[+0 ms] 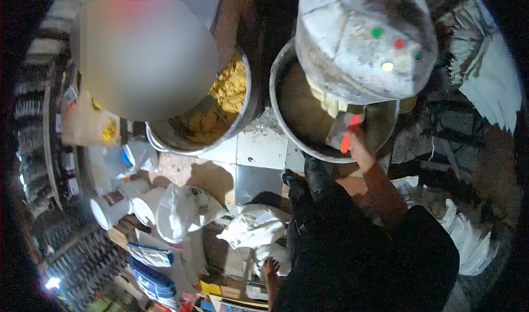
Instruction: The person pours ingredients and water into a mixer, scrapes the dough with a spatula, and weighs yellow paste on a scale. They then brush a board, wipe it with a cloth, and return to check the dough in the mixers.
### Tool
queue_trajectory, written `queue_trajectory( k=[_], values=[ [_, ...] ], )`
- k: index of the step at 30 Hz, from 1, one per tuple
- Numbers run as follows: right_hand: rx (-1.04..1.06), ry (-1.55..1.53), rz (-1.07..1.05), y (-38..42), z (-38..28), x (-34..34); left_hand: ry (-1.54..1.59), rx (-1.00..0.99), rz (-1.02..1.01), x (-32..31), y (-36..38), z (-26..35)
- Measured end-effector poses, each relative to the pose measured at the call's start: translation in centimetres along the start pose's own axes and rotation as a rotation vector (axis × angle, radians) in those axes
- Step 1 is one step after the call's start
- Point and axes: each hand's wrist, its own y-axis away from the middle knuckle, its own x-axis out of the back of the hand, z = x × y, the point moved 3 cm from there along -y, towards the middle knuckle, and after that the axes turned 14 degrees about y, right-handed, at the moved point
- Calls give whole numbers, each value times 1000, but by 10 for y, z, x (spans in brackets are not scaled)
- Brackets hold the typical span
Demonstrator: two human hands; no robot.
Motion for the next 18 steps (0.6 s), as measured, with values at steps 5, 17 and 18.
queue_trajectory(
  k=[5,17,18],
  values=[
    [701,495,-400,136,-149,-26,-299,-307,-361,-76,-32,77],
    [1515,1051,716,110,-458,76,63,-536,-379,-244,-54,293],
    [1402,1203,740,83,-458,82,76,-515,-362,-243,-61,302]
  ],
)
